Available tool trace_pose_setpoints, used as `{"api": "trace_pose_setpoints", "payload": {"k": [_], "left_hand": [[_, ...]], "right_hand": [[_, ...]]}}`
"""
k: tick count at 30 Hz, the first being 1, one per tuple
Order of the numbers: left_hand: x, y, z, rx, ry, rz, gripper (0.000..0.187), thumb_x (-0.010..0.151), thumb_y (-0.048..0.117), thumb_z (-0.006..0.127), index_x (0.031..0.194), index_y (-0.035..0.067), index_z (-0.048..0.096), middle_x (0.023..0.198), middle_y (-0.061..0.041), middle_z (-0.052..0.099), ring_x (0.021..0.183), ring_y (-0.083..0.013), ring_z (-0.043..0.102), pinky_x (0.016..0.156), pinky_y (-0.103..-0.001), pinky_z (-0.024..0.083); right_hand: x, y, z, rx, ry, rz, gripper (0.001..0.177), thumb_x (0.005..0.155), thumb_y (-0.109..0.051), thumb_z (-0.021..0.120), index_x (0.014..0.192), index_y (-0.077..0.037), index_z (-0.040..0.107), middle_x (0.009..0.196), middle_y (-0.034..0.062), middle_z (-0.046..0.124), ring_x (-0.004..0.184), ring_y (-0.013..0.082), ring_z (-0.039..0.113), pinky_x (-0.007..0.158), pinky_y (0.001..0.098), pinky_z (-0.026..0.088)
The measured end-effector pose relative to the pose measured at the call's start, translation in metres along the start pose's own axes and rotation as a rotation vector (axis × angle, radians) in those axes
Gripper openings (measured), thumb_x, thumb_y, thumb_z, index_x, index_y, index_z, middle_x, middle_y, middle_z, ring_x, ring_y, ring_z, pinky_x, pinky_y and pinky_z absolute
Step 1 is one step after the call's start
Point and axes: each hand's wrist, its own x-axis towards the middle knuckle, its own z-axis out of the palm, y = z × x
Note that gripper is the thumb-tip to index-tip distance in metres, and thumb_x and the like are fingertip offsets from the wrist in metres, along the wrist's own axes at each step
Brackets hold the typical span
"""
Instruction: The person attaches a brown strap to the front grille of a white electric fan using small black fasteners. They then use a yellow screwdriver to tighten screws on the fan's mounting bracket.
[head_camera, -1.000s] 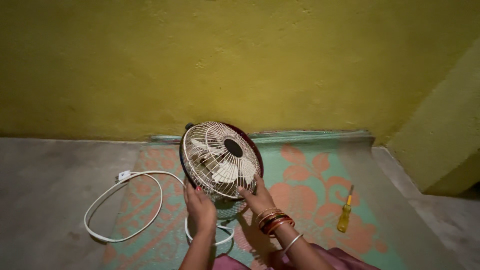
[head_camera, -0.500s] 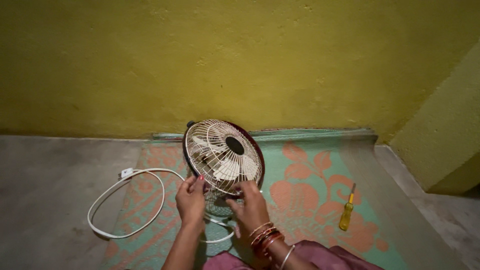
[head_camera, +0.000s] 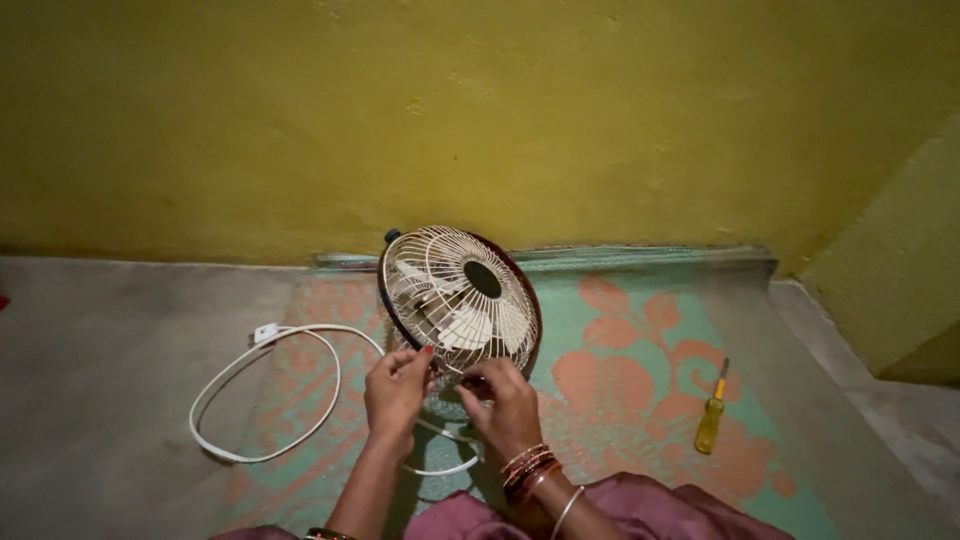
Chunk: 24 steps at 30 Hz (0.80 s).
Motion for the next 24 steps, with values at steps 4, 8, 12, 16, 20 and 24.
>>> {"api": "trace_pose_setpoints", "payload": {"k": [4,8,12,16,20,24], "left_hand": [[0.004,-0.001,0.004,0.028,0.026,-0.034,0.023,0.088,0.022,0.077,0.096,0.001,0.073,0.085,-0.007,0.073,0.072,-0.0125,0.068,0.062,-0.025,0.055],[0.004,0.003,0.002,0.008,-0.004,-0.04,0.023,0.088,0.021,0.077,0.094,-0.001,0.074,0.084,-0.01,0.073,0.071,-0.0141,0.069,0.061,-0.024,0.056],[-0.001,0.01,0.002,0.038,0.018,-0.089,0.021,0.087,0.019,0.076,0.095,0.0,0.074,0.085,-0.008,0.074,0.073,-0.0126,0.07,0.064,-0.024,0.059],[-0.007,0.015,0.003,0.068,0.029,-0.11,0.021,0.088,0.019,0.076,0.096,0.001,0.074,0.085,-0.009,0.074,0.072,-0.0133,0.07,0.063,-0.025,0.058],[-0.006,0.016,0.002,0.068,0.011,-0.106,0.021,0.089,0.02,0.075,0.095,0.0,0.074,0.083,-0.009,0.072,0.069,-0.0137,0.067,0.062,-0.025,0.055],[-0.006,0.016,0.0,0.02,-0.024,-0.112,0.021,0.089,0.019,0.075,0.095,-0.001,0.073,0.084,-0.008,0.072,0.071,-0.0124,0.068,0.063,-0.024,0.058]], "right_hand": [[0.002,-0.005,-0.002,0.074,0.024,0.107,0.021,0.079,-0.011,0.083,0.097,-0.005,0.072,0.1,0.0071,0.072,0.085,0.0181,0.077,0.075,0.0285,0.065],[0.003,-0.007,0.007,0.058,0.019,0.117,0.02,0.077,-0.008,0.084,0.093,-0.004,0.073,0.098,0.0076,0.072,0.081,0.0192,0.076,0.073,0.0287,0.065],[0.001,-0.002,0.019,0.097,0.01,0.099,0.015,0.08,-0.005,0.081,0.093,-0.005,0.073,0.098,0.0072,0.071,0.082,0.0178,0.077,0.073,0.0274,0.062],[0.001,0.002,0.02,0.056,0.016,0.089,0.014,0.08,-0.006,0.082,0.091,-0.005,0.073,0.097,0.007,0.071,0.081,0.0181,0.077,0.072,0.0271,0.065],[0.0,-0.003,0.018,0.035,0.021,0.125,0.013,0.081,-0.007,0.081,0.089,-0.004,0.072,0.095,0.0068,0.07,0.08,0.0185,0.077,0.071,0.0273,0.066],[0.001,-0.01,0.018,0.097,0.04,0.146,0.012,0.08,-0.005,0.08,0.089,-0.002,0.072,0.094,0.0071,0.069,0.08,0.0188,0.077,0.071,0.0279,0.066]]}}
